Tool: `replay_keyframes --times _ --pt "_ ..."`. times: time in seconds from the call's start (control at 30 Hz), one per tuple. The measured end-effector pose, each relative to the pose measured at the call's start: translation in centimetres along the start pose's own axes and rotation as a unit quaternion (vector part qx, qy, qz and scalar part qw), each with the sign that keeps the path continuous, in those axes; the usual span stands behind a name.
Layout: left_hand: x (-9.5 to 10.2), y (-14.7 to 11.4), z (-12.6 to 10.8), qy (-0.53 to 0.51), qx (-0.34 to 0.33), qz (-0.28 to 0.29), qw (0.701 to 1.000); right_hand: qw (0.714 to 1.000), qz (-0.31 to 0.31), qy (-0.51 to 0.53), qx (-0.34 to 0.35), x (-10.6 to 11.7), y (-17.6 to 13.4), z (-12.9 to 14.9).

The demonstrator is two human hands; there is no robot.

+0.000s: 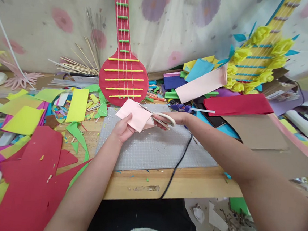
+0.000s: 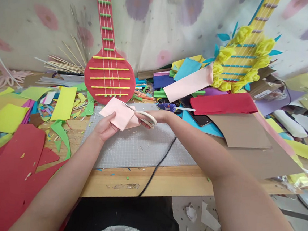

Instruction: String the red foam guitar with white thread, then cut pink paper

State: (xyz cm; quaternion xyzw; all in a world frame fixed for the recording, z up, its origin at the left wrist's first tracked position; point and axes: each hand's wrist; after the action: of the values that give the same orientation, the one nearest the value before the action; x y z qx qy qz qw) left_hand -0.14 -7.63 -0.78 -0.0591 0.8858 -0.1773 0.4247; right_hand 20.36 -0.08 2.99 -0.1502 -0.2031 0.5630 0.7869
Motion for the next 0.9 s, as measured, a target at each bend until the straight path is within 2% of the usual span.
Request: replay_keyframes --times 0.1,0.53,0.9 --pt "-0.09 -0.03 -0.02 0.0 0.0 -0.007 1.0 0.999 -0.007 0.033 0.001 -0.04 -0.15 -0.34" --pt "-0.23 -0.11 0.08 0.0 0.001 -0.018 1.0 0.998 -0.045 0.049 -0.019 -0.05 -0.14 -0.83" --pt "-0.11 -0.32 0.07 0.01 -0.005 0.024 1.0 0.996 -0.055 0.069 -0.021 0.03 0.0 -0.58"
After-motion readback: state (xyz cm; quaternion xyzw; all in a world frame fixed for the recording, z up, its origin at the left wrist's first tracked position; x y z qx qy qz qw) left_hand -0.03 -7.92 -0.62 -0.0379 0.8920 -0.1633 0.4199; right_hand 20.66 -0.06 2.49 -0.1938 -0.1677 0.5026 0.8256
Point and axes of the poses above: each hand's wrist, its own y-axis towards the middle knuckle, its own x-axis out of the back of the hand, z = x × y, and after that the axes turned 4 degrees about z, right-handed
